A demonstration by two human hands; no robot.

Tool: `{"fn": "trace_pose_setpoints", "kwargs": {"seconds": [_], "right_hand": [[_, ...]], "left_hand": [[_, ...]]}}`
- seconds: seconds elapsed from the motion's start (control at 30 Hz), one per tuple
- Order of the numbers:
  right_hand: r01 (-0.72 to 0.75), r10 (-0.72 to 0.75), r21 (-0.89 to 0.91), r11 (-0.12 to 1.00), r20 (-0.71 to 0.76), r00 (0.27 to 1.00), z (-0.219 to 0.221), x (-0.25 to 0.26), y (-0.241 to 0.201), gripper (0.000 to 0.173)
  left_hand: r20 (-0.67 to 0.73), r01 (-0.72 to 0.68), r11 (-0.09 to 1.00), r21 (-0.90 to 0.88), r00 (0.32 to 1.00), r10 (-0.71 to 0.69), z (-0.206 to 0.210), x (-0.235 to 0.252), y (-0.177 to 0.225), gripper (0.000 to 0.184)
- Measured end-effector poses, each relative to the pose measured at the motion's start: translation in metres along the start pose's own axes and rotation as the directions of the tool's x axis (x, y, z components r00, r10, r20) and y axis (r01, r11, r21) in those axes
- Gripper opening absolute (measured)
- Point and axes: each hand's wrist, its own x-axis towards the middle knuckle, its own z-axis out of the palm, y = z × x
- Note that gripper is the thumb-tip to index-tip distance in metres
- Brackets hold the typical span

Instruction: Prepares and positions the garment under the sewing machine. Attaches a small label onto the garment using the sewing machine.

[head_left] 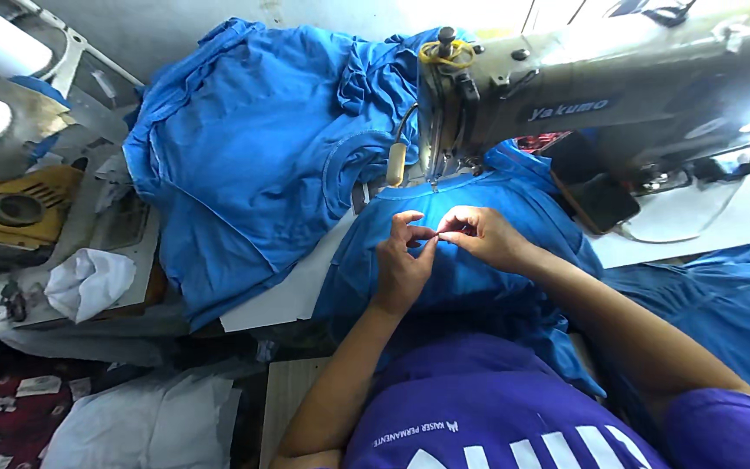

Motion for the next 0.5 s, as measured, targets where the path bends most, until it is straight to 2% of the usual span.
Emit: {"fn": "trace_pose_setpoints", "kwargs": {"seconds": [0.2, 0.3, 0.4, 0.5], "right_hand": [[0.096, -0.096, -0.041, 0.995, -0.012, 0.995, -0.004, 0.0, 0.003, 0.006], [0.119, -0.119, -0.008, 0.993, -0.025, 0.993, -0.004, 0.001, 0.006, 0.007], [0.141, -0.139, 0.037, 0.989, -0.048, 0.989, -0.003, 0.002, 0.012, 0.008], [0.131, -0.123, 0.122, 0.984, -0.071, 0.99, -0.003, 0.004, 0.019, 0.009]], "left_hand": [[0.014, 0.003, 0.998, -0.068, 1.0, -0.002, 0.0, 0.0, -0.003, 0.043], [0.061, 0.051, 0.992, -0.117, 0.997, -0.044, -0.003, 0.002, -0.005, 0.044], [0.153, 0.181, 0.959, -0.218, 0.977, -0.149, -0.008, 0.007, -0.005, 0.046], [0.267, 0.353, 0.865, -0.355, 0.926, -0.269, -0.014, 0.012, -0.007, 0.046]]}}
